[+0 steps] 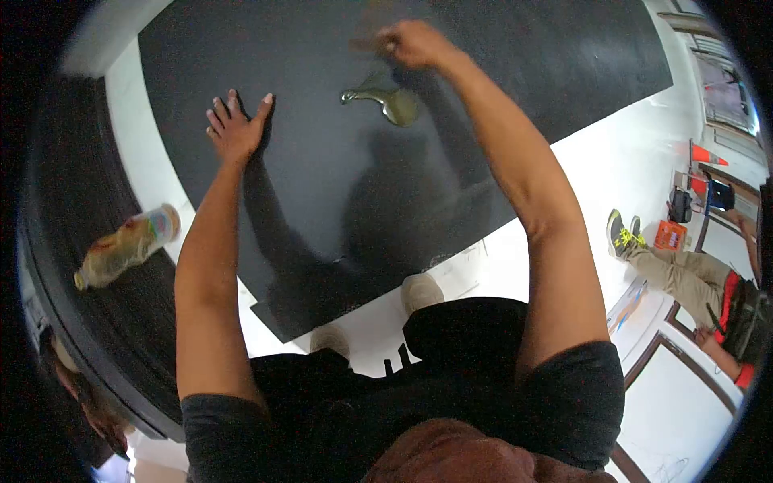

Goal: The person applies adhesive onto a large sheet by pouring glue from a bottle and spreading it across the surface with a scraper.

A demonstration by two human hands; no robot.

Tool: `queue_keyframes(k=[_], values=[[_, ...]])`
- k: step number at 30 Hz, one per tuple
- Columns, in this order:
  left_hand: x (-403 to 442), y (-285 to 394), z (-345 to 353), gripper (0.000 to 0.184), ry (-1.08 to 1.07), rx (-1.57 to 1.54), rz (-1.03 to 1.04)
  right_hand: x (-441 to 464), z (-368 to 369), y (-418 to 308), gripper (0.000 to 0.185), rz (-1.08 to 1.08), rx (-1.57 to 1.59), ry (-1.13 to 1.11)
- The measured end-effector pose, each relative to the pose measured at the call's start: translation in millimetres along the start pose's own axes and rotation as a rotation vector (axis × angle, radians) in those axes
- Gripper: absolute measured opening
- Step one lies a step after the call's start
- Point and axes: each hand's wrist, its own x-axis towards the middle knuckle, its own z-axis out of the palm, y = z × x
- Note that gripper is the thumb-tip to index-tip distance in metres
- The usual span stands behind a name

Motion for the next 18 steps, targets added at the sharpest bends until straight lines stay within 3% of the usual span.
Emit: queue_keyframes(k=[3, 8, 10, 12, 14, 16, 17, 18], values=[[-12, 16, 15, 0.102, 0.146, 0.212, 0.042, -3, 23, -25, 0.040, 0.037, -0.159, -0.133], [-9, 17, 11, 0.104, 0.110, 0.220, 0.057, -36, 23, -35, 0.041, -0.256, -0.341, -0.275], [-3, 18, 9, 0.105, 0.099, 0.206, 0.058, -76, 39, -9, 0.037, -0.402, -0.332, -0.166], [-2, 17, 11, 0.112, 0.040, 0.179, 0.028, -124, 37, 2, 0.036, -0.317, -0.395, -0.233], [-3, 23, 3, 0.116, -0.008, 0.186, 0.018, -174, 68, 27, 0.031, -0.178, -0.375, -0.056], [0, 24, -3, 0.120, -0.058, 0.196, 0.002, -198, 63, 12, 0.031, 0.346, -0.092, -0.247], [2, 25, -4, 0.123, -0.086, 0.193, -0.006, -204, 71, 6, 0.031, 0.352, -0.100, -0.254], [3, 24, -4, 0.126, -0.116, 0.191, -0.015, -206, 88, 0, 0.032, 0.606, 0.107, -0.120]])
